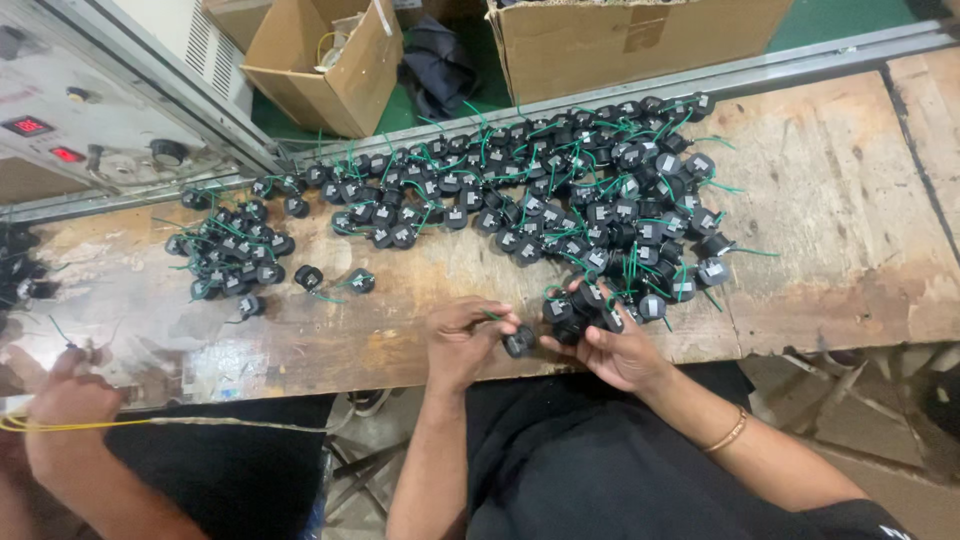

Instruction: The person sits at a factory workbench covered with black power plugs with green wires, picks up plugs one at a time, manipulates and checks each plug by hand, and sets it back on the bench. At one point the person wipes their hands with a cloth and reaches into a cardboard box of plugs.

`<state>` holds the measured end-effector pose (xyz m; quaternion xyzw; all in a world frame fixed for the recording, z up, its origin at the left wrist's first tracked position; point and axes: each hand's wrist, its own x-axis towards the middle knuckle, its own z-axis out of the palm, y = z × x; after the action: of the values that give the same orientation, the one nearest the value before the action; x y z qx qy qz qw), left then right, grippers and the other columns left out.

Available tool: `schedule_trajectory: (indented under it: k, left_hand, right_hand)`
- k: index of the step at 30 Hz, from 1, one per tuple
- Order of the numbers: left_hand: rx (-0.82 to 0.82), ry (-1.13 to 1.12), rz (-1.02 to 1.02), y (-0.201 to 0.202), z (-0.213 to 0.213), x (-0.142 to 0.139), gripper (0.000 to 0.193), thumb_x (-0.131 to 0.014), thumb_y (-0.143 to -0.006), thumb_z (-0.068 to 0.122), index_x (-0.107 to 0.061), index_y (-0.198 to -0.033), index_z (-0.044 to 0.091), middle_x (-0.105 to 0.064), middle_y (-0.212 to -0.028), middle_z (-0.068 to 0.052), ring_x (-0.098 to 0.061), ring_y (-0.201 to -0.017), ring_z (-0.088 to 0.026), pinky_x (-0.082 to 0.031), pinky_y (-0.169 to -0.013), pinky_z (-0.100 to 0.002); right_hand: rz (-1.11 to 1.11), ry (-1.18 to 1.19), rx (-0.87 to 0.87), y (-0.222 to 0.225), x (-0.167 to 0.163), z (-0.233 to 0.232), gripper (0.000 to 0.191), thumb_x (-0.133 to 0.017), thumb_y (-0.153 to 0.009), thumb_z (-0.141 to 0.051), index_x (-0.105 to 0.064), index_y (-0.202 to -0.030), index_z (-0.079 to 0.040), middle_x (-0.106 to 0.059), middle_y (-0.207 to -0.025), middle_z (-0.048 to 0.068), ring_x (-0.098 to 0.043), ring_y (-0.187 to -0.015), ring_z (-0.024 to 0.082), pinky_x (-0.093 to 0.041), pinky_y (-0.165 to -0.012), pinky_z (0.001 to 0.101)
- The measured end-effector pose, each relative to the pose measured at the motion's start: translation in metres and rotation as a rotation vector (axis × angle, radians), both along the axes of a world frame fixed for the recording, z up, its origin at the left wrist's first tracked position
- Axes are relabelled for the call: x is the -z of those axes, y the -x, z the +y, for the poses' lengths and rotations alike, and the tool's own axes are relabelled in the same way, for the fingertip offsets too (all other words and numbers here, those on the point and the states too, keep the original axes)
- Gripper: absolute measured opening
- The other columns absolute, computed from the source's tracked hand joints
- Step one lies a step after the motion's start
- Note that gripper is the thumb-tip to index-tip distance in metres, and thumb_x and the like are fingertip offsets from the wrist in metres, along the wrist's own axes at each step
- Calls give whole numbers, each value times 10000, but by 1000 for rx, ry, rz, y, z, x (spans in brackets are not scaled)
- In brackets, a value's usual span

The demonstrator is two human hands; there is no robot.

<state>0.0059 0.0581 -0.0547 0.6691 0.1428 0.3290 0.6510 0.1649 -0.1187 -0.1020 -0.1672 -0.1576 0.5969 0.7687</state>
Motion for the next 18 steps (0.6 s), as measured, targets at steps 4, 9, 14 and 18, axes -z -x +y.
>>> schedule_trajectory:
  k: [4,9,14,18]
  left_hand:
    - [-100,-425,-45,-23,-30,-9,271,-872,-722,-10,-745,-957,33,-761,-901,-87,-727,-852,-254,-576,-785,-340]
    - [-220,-520,-165,-23,-42,-16,234,-800,-827,-47,-708,-1019,52,-748,-977,-70,-728,-919,-250,-575,-837,-350]
    - [-101,-493,-202,-1,-36,-1,259,-737,-816,-57,-688,-1048,46,-745,-1101,-126,-703,-1061,-277,-555,-956,-388]
    - [-38,-58,-162,-7,-44,19,249,-827,-826,10,-606,-918,74,-702,-1027,-101,-651,-971,-211,-535,-878,-338]
  right_hand:
    - [-140,171,20,1,10,-4,776,-765,-841,55,-416,-1497,-169,-502,-1435,94,-556,-1265,252,-516,-988,430]
    - [-95,141,55,1,9,-3,636,-766,-834,86,-454,-1360,-90,-527,-1380,119,-590,-1250,282,-549,-1006,478]
    - [-135,126,114,3,4,1,601,-760,-826,119,-473,-1305,-101,-533,-1336,105,-583,-1240,256,-535,-1019,426]
    - [-303,82,160,8,6,1,558,-749,-827,134,-477,-1266,-77,-508,-1365,95,-562,-1288,243,-522,-1047,404]
